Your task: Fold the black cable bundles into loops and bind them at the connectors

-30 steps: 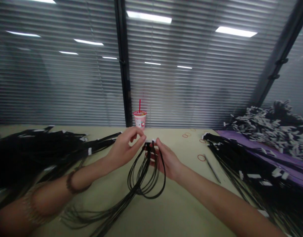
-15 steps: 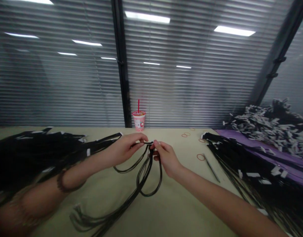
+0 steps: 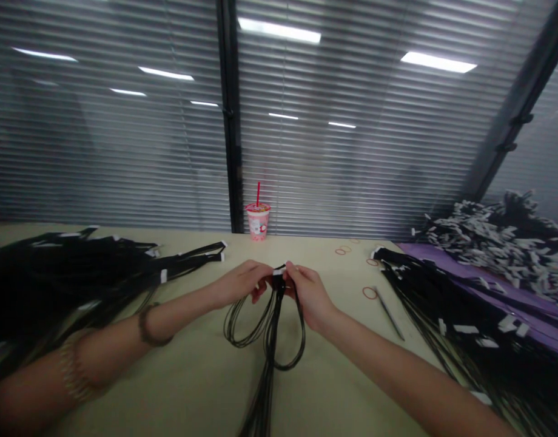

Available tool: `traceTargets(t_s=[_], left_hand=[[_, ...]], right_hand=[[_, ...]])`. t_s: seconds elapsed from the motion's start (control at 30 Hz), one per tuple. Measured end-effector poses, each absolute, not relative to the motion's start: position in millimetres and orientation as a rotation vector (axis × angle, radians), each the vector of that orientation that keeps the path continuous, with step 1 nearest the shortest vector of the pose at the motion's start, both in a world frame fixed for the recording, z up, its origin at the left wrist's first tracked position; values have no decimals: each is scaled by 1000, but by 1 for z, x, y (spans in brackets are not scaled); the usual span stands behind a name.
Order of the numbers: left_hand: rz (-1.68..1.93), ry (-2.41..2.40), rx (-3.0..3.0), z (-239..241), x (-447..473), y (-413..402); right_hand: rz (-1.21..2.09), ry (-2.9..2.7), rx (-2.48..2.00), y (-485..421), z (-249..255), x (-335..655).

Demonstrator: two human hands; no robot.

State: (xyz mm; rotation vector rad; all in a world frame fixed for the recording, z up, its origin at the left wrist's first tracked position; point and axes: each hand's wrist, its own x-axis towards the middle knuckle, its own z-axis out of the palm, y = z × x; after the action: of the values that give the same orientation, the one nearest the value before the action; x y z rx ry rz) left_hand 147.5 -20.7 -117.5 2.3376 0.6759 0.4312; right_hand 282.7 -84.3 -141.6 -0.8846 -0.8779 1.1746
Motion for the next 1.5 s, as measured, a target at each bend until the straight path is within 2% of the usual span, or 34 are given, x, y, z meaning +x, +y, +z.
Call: traceTargets(t_s=[0.2, 0.43, 0.6, 0.73, 0.97, 1.37, 1.5], left_hand=[[673, 512, 2634, -117, 145, -26], [638, 482, 2182, -113, 142, -3], [304, 485, 1770, -130, 139, 6], [178, 426, 1563, -150, 141, 11], [264, 384, 1535, -169, 146, 9], [295, 427, 1378, -173, 148, 14], [362, 459, 1396, -172, 150, 11]], right_hand=[[1344, -764, -862, -90, -135, 279], [1229, -1069, -991, -82, -130, 296], [1285, -1213, -1076, -74, -156, 297], [1360, -1214, -1205, -72, -174, 294], [1314, -1228, -1339, -68, -176, 294], [1095, -1193, -1270, -70, -179, 287], [1121, -1193, -1264, -71, -177, 290]])
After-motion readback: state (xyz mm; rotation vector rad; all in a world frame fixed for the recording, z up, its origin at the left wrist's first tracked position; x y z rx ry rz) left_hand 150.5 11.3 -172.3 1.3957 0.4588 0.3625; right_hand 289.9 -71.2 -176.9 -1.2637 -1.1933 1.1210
